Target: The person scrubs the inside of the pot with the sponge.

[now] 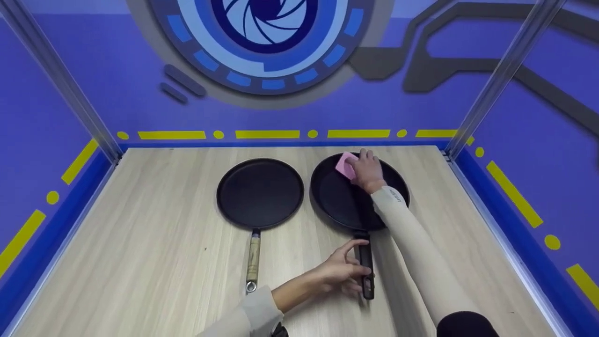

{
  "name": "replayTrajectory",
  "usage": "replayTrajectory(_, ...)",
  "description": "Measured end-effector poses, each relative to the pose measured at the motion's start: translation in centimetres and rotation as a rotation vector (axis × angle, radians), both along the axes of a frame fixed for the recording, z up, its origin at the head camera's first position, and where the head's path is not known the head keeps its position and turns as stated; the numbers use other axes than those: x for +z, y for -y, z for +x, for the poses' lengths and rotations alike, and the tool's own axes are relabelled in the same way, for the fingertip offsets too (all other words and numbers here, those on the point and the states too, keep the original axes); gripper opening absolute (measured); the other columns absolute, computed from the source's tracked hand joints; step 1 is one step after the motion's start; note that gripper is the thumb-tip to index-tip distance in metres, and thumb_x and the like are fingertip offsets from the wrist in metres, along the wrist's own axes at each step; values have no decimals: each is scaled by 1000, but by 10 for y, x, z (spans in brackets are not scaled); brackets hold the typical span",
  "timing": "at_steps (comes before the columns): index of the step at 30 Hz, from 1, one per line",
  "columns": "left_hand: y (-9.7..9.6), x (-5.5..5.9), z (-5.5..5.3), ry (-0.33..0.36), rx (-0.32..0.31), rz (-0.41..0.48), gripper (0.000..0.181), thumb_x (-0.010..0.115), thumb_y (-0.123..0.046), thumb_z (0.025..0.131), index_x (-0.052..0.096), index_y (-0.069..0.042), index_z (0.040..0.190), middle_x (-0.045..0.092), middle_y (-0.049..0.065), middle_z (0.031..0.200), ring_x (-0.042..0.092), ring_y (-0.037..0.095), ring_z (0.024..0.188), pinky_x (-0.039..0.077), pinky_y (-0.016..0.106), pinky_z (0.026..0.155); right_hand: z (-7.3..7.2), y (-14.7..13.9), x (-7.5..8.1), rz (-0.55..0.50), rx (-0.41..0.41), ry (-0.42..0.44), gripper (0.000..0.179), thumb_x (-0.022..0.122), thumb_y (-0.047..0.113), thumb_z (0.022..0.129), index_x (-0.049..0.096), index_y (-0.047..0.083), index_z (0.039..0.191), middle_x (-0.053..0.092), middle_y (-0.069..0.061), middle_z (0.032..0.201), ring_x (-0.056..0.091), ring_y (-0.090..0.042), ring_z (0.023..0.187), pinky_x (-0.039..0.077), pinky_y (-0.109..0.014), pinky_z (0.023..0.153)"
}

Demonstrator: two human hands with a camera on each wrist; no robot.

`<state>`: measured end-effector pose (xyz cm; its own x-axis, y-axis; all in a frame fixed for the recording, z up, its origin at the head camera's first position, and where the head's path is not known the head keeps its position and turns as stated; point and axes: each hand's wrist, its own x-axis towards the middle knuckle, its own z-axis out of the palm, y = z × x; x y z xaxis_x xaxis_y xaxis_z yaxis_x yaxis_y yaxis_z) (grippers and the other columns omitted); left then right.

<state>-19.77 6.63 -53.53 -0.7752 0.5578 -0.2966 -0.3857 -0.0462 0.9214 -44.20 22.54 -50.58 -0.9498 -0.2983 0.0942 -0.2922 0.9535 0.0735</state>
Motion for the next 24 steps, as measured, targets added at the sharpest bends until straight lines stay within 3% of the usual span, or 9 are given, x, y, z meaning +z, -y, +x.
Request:
replayTrajectory(9,-1,1,-2,4,-12,30,67,68,7,89,50,-26,145,70,5,87,76,22,76,64,28,57,10,-33,2,49,-135,-36,57,87,19,78,59,10,126,51,-32,129,49,-49,122,50,-58,99)
replayTrajectory(18,0,0,0,5,3,35,67,68,8,89,49,-23,146,70,5,85,73,17,72,62,24,53,21,-65,-2,26,-133,-24,62,87,23,79,56,10,132,50,-35,126,49,-51,117,51,-61,95)
replayTrajectory(24,1,-1,0,1,-6,14,67,69,6,89,49,-24,146,71,6,88,74,17,74,62,23,53,34,-73,4,73,-134,-1,62,88,24,76,58,8,129,49,-34,122,48,-51,117,49,-61,95)
